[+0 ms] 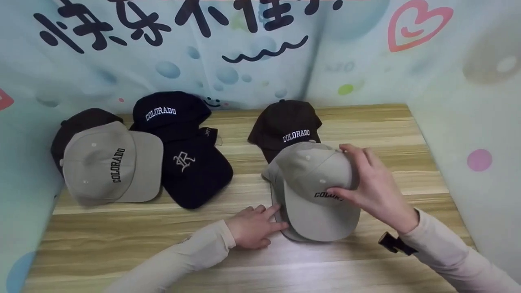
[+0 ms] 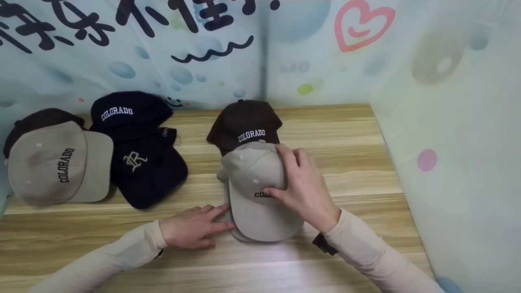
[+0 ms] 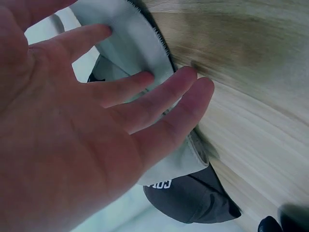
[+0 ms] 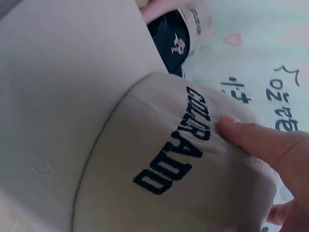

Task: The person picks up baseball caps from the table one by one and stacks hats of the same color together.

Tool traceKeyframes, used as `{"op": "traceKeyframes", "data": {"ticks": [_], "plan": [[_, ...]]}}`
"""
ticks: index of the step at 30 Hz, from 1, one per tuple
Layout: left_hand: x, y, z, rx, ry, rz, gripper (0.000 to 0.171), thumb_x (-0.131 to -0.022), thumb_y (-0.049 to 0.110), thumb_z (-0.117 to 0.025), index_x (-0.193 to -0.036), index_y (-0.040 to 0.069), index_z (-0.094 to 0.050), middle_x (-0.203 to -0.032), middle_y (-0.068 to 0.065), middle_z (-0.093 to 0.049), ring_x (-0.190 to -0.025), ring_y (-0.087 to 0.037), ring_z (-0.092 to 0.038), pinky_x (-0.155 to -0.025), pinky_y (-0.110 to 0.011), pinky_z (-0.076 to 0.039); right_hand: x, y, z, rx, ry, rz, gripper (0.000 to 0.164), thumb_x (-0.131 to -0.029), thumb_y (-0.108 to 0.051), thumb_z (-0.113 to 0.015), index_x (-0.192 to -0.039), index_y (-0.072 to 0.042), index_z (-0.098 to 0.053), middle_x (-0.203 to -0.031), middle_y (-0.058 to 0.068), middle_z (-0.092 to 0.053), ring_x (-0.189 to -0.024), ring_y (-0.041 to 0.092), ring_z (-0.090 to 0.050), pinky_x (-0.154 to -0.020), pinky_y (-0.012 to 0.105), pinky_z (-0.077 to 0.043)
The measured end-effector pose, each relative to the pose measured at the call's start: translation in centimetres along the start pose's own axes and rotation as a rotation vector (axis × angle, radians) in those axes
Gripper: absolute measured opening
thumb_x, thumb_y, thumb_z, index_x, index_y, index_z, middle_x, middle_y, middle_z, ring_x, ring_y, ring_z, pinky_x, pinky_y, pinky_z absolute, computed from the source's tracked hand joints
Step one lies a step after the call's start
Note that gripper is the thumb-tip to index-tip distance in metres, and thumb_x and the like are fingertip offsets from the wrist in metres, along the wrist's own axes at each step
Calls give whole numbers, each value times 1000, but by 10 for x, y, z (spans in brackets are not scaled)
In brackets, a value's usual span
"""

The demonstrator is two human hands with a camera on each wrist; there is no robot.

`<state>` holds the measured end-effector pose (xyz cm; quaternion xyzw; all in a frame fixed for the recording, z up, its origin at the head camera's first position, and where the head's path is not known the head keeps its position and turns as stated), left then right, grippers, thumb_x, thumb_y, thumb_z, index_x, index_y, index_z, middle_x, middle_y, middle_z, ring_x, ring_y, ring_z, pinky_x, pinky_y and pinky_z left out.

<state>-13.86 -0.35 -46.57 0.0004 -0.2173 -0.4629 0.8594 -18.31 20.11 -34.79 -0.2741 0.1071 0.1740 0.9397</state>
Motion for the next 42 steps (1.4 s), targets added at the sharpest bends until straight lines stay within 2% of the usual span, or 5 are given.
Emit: {"op": "traceKeyframes", "data": {"ticks": [11,19,27,36,42], "plan": [[15,-11,-3,42,-77,16,52,-94,29,-61,-143,27,-48,-146,-16,-41,-123,-32,-47,-93,-48,-45,-1,-4,-44,67,-49,9,93,-62,-37,-91,-135,-6,-42,-106,22,-52,-89,37,-57,-72,53,-50],[13,-1,10,-53,7,-38,44,-93,31,-63,-135,23,-56,-132,-10,-52,-115,-27,-51,-85,-41,-48,-13,-4,-55,112,-9,61,100,-60,-45,-90,-139,-13,-38,-110,23,-46,-96,39,-49,-74,52,-45],[14,20,15,-13,100,-102,52,-91,28,-66,-139,38,-51,-149,-11,-36,-126,-29,-43,-89,-44,-47,-16,10,-66,87,-83,58,97,-69,-47,-85,-145,-12,-35,-121,27,-38,-105,43,-44,-78,59,-45],[12,24,-3,23,22,-104,64,-87,29,-70,-144,40,-44,-155,-5,-29,-130,-32,-38,-91,-47,-46,-8,22,-75,84,-142,18,94,-77,-51,-77,-148,-9,-32,-135,30,-35,-115,52,-43,-79,69,-43],[11,23,-3,35,-2,-106,67,-87,32,-70,-147,40,-40,-157,-6,-25,-132,-35,-36,-93,-51,-43,-5,23,-74,48,-155,73,93,-79,-45,-78,-150,-11,-28,-148,30,-20,-125,54,-33,-88,73,-33]]}}
Point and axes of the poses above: each hand's wrist, its own x-axis away from the middle knuckle, its own z-axis out of the back of the hand, y = z × x, the point moved 7 cm from there along -x, towards the middle knuckle
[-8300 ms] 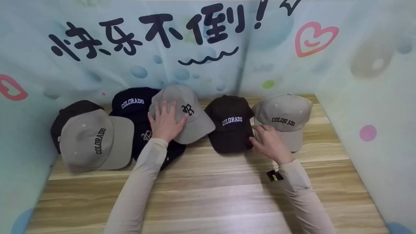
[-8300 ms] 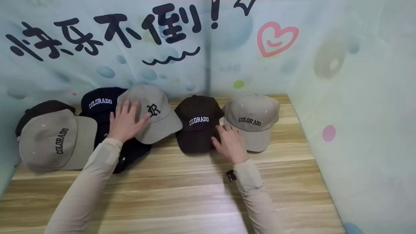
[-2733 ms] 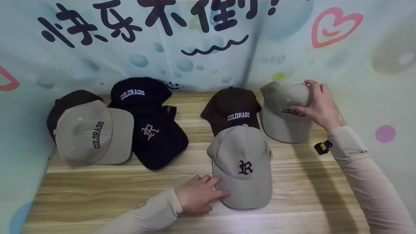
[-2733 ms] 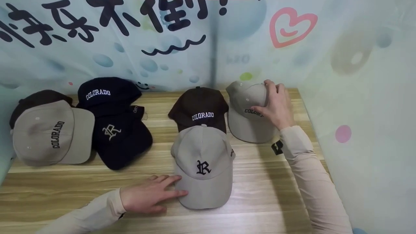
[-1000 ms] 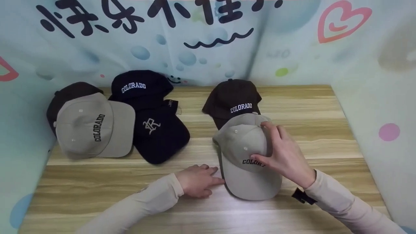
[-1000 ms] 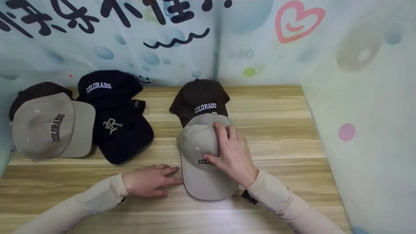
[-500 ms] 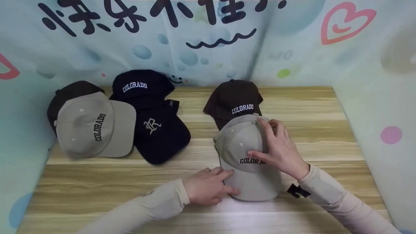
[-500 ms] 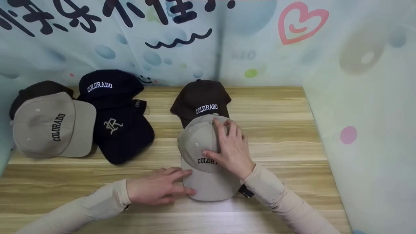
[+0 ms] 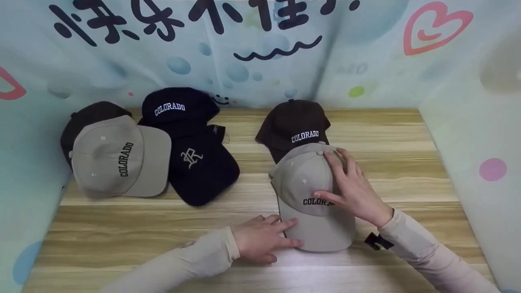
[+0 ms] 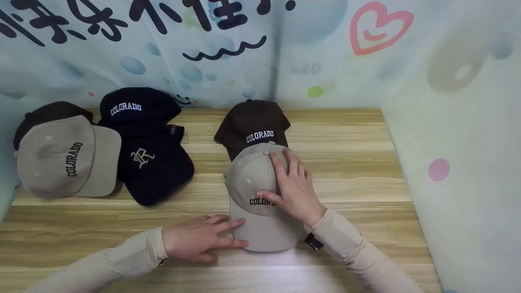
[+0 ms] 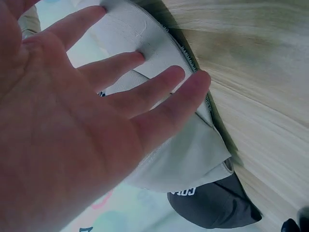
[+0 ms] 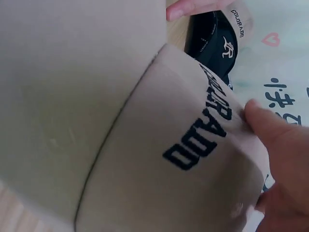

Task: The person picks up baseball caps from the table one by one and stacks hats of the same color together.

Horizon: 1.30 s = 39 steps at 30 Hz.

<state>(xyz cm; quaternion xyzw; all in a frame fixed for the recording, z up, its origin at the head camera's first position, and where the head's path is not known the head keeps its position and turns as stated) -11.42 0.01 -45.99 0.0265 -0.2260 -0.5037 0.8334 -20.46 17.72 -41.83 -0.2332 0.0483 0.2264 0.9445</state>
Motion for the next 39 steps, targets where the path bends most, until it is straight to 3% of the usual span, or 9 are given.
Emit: {"op": "traceKeyframes", "data": {"ticks": [4,7,14,17,22,29,34,39], "plan": [[7,-4,-1,39,0,7,67,-87,32,-69,-147,38,-39,-156,-10,-25,-133,-36,-34,-98,-52,-40,10,-5,3,21,-3,92,103,-73,-44,-82,-152,-13,-24,-152,27,-13,-131,51,-26,-91,71,-30],[15,-11,2,47,40,25,66,-87,32,-68,-147,34,-41,-154,-12,-29,-134,-34,-35,-99,-51,-39,19,-12,6,66,8,173,108,-67,-42,-87,-152,-14,-26,-153,25,-13,-135,48,-21,-93,69,-28],[43,-35,21,76,189,82,67,-88,35,-69,-148,25,-40,-151,-14,-32,-136,-35,-31,-103,-57,-31,27,-21,8,132,6,291,103,-58,-23,-94,-146,-17,-41,-152,20,-21,-135,46,-21,-92,67,-31],[56,-48,29,122,257,109,67,-88,33,-69,-148,20,-40,-152,-17,-31,-137,-40,-29,-105,-61,-25,26,-21,8,129,14,309,99,-59,-17,-93,-145,-17,-44,-151,21,-25,-134,45,-24,-91,66,-34],[85,-73,39,141,415,182,67,-85,24,-74,-144,12,-45,-148,-22,-35,-133,-45,-31,-100,-66,-29,25,-21,9,121,26,320,93,-62,-16,-91,-143,-17,-46,-147,23,-28,-132,48,-26,-88,63,-37],[134,-107,46,164,596,383,63,-84,18,-73,-141,10,-48,-145,-23,-39,-134,-46,-29,-96,-72,-26,27,-11,10,100,17,269,95,-66,-18,-89,-147,-13,-40,-147,22,-26,-130,45,-29,-99,64,-29],[168,-139,42,228,622,556,60,-87,22,-70,-142,11,-46,-148,-25,-32,-137,-48,-20,-96,-76,-16,31,-6,12,83,42,270,94,-68,-18,-87,-147,-10,-38,-146,24,-29,-131,42,-29,-98,64,-31],[209,-186,33,341,650,724,61,-89,18,-67,-143,7,-41,-152,-29,-18,-140,-49,-2,-96,-76,6,36,-2,16,72,57,286,93,-68,-15,-86,-147,-8,-37,-146,25,-30,-132,42,-28,-97,64,-32]]}}
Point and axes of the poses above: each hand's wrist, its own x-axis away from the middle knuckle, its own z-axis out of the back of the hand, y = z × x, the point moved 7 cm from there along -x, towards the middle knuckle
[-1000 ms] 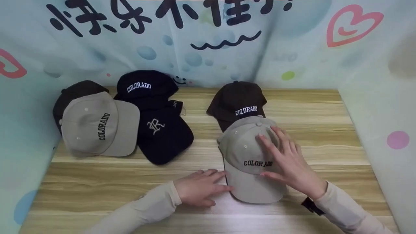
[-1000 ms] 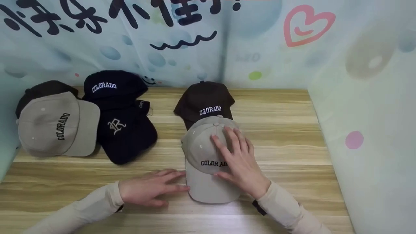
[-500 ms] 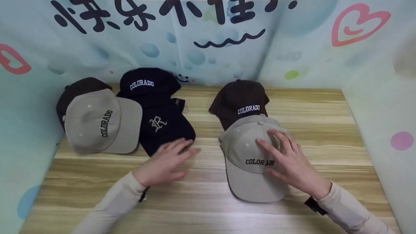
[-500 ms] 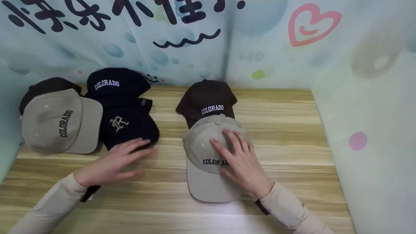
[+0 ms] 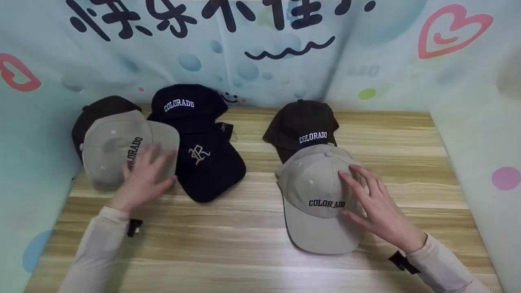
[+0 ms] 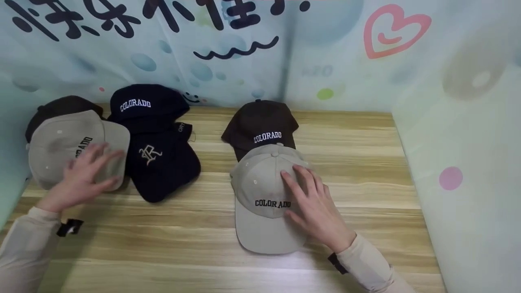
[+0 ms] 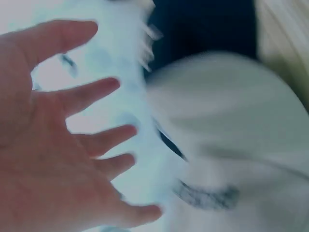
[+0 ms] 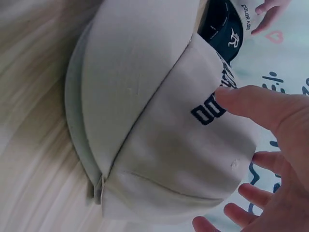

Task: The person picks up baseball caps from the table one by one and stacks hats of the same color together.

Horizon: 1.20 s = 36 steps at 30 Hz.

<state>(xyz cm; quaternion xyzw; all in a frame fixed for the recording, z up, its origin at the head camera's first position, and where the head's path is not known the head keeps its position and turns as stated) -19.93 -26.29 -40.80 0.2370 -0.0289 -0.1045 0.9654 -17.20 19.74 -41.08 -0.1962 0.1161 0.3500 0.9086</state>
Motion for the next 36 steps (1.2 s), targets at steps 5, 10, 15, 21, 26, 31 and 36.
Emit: {"op": "traceKeyframes", "data": {"ticks": [5,10,15,21,26,31,36], "plan": [[-6,-57,21,33,86,130,71,-89,16,-65,-147,1,-26,-153,-32,-2,-140,-48,11,-96,-73,13,6,5,1,-8,2,-11,94,-68,-13,-86,-148,-7,-36,-147,24,-29,-130,43,-30,-96,65,-34],[-3,-98,43,58,210,267,77,-94,25,-57,-152,3,-10,-155,-28,10,-139,-47,14,-96,-75,9,10,8,0,-14,8,-11,95,-67,-11,-86,-148,-6,-36,-148,20,-33,-128,41,-34,-99,59,-33],[-3,-125,54,142,248,398,77,-98,35,-46,-153,3,-2,-152,-33,8,-138,-53,6,-95,-77,1,12,11,0,-17,8,-19,96,-67,-10,-87,-148,-6,-36,-149,16,-34,-129,40,-34,-103,55,-29],[-7,-148,60,234,211,487,74,-102,40,-29,-150,-5,6,-147,-44,-1,-135,-57,-7,-107,-65,-9,12,13,0,-13,3,-26,96,-67,-9,-86,-148,-6,-36,-149,15,-35,-130,39,-34,-105,51,-29],[-6,-159,64,260,169,541,74,-102,44,-20,-148,-11,-1,-145,-45,-9,-135,-57,-12,-107,-64,-13,11,15,-3,-23,-23,-31,97,-67,-9,-86,-149,-4,-34,-149,17,-34,-128,40,-36,-99,57,-32],[-1,-165,71,373,191,560,75,-102,48,-24,-150,-8,-7,-150,-37,-10,-136,-51,-14,-108,-62,-15,10,17,-7,-37,-51,-56,97,-70,-12,-85,-150,-5,-31,-151,18,-30,-130,42,-34,-96,63,-34],[3,-170,80,435,205,536,72,-98,52,-38,-141,-5,-31,-128,-24,-38,-108,-31,-41,-90,-32,-40,11,19,-6,-65,-57,-78,97,-70,-12,-85,-150,-6,-31,-152,18,-28,-131,41,-34,-96,64,-34]]}}
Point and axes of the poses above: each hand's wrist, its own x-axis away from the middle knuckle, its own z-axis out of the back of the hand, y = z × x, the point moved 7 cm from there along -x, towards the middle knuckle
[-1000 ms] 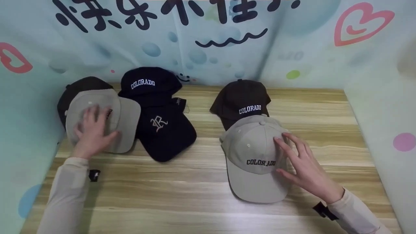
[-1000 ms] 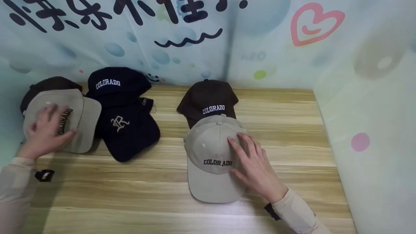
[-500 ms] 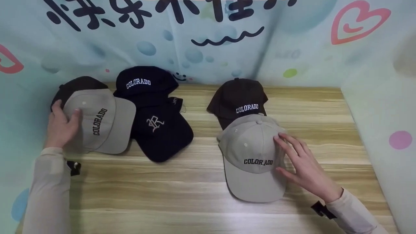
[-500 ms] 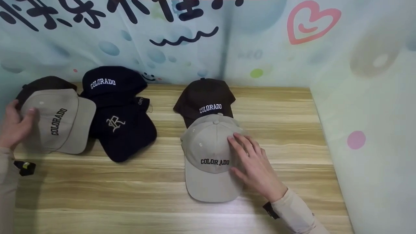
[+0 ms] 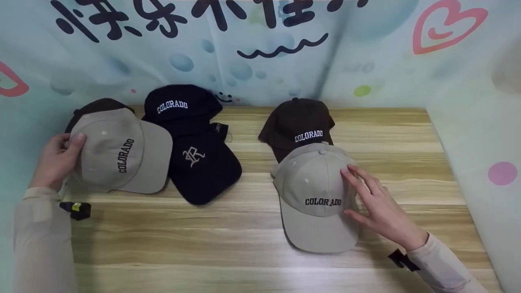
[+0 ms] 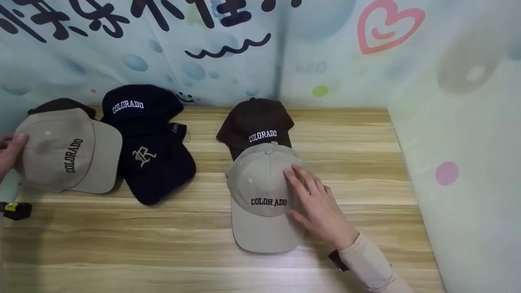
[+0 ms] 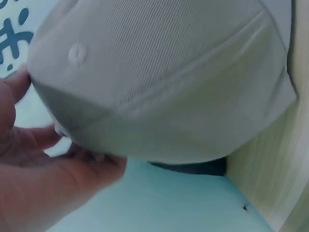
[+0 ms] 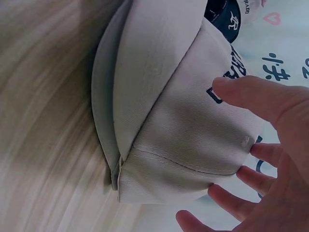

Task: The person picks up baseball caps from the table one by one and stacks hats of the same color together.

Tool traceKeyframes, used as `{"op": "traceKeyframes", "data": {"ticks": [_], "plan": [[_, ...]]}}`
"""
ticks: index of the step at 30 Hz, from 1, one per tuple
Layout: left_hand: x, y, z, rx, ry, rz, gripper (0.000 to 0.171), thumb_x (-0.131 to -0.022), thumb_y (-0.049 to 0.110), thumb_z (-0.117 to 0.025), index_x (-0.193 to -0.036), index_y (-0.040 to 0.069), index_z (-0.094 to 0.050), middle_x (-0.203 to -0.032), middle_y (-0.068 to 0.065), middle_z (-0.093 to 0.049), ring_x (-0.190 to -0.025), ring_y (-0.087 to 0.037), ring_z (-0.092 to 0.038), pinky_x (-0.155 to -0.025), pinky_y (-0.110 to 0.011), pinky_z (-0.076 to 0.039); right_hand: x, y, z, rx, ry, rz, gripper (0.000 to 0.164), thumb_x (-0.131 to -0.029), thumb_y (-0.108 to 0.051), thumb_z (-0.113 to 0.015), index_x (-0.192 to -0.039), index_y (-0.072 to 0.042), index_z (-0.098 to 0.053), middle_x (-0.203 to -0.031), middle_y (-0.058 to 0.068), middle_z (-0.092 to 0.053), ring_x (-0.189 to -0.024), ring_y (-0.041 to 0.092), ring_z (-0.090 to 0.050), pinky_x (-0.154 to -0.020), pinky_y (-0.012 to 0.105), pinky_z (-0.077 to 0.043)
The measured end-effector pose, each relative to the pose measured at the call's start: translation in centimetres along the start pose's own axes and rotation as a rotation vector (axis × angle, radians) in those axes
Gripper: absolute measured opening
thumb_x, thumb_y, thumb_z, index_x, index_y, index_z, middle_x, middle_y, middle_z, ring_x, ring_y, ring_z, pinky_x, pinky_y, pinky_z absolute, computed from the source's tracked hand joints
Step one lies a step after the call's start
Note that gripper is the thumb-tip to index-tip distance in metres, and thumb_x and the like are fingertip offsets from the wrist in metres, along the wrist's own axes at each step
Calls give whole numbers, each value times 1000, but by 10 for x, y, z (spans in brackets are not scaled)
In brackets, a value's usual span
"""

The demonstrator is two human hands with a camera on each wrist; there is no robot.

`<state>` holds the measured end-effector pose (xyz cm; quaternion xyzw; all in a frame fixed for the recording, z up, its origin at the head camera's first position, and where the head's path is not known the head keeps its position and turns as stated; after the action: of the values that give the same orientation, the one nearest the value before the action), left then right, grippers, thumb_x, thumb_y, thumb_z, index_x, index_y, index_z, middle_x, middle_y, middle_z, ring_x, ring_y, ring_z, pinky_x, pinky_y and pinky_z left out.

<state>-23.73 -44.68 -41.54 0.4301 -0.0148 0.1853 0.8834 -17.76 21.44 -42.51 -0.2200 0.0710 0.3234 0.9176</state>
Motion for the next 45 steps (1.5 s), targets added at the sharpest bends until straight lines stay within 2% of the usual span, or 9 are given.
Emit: {"op": "traceKeyframes", "data": {"ticks": [3,7,13,18,21,25,32,36,45], "plan": [[2,5,6,50,19,-22,45,-97,50,-45,-116,9,-44,-104,-8,-36,-88,-15,-37,-68,-20,-35,-1,0,1,-13,-5,2,97,-71,-11,-85,-151,-7,-31,-152,18,-28,-132,41,-34,-97,63,-33],[14,29,11,56,77,-91,27,-98,45,-48,-100,19,-40,-93,-5,-33,-81,-13,-35,-64,-22,-32,-1,-1,4,-30,8,18,91,-74,-7,-82,-150,-6,-33,-153,15,-30,-132,37,-37,-99,58,-36],[46,91,5,28,90,-336,19,-100,30,-52,-96,14,-42,-77,-5,-33,-67,-15,-34,-58,-25,-27,0,0,13,-40,63,33,78,-76,-2,-80,-144,-4,-43,-148,13,-39,-129,32,-44,-98,45,-41],[66,139,1,-57,108,-499,18,-97,23,-59,-98,7,-51,-78,-6,-42,-64,-14,-40,-56,-22,-30,0,2,16,-47,73,35,72,-77,-2,-78,-142,-5,-46,-147,12,-41,-128,31,-45,-104,28,-34],[79,163,-4,-83,128,-592,21,-94,18,-64,-97,0,-54,-74,-5,-44,-62,-13,-40,-55,-22,-30,1,2,17,-54,81,30,70,-78,-2,-78,-141,-5,-48,-146,11,-42,-127,30,-47,-105,18,-29],[99,188,-17,-96,118,-723,17,-92,12,-67,-94,-2,-58,-71,-3,-46,-62,-12,-39,-54,-22,-29,2,2,18,-59,89,25,68,-78,-1,-78,-140,-5,-50,-145,11,-44,-127,31,-47,-105,16,-27],[131,221,-53,-138,24,-922,11,-89,4,-69,-91,0,-59,-71,0,-50,-59,-10,-43,-53,-22,-32,-2,1,21,-59,104,39,62,-78,-1,-77,-135,-3,-54,-141,13,-48,-125,32,-49,-105,17,-26],[144,236,-83,-93,-51,-1026,10,-87,2,-70,-94,2,-62,-75,2,-55,-63,-10,-47,-57,-21,-36,-5,0,25,-78,123,45,56,-78,1,-75,-131,-1,-57,-136,14,-52,-120,32,-53,-103,14,-28],[164,256,-164,56,-403,-1164,10,-91,9,-67,-100,5,-64,-85,3,-63,-71,-11,-55,-62,-26,-45,-7,3,41,-116,213,6,71,-75,8,-76,-139,-3,-49,-135,12,-53,-118,28,-52,-100,18,-34]]}}
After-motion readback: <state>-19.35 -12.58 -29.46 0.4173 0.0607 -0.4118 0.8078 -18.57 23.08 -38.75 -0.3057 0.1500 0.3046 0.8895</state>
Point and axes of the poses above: each hand's wrist, its own x-axis away from the middle knuckle, its own z-axis out of the back of the hand, y = z × x, the point moved 7 cm from there along -x, towards the middle knuckle
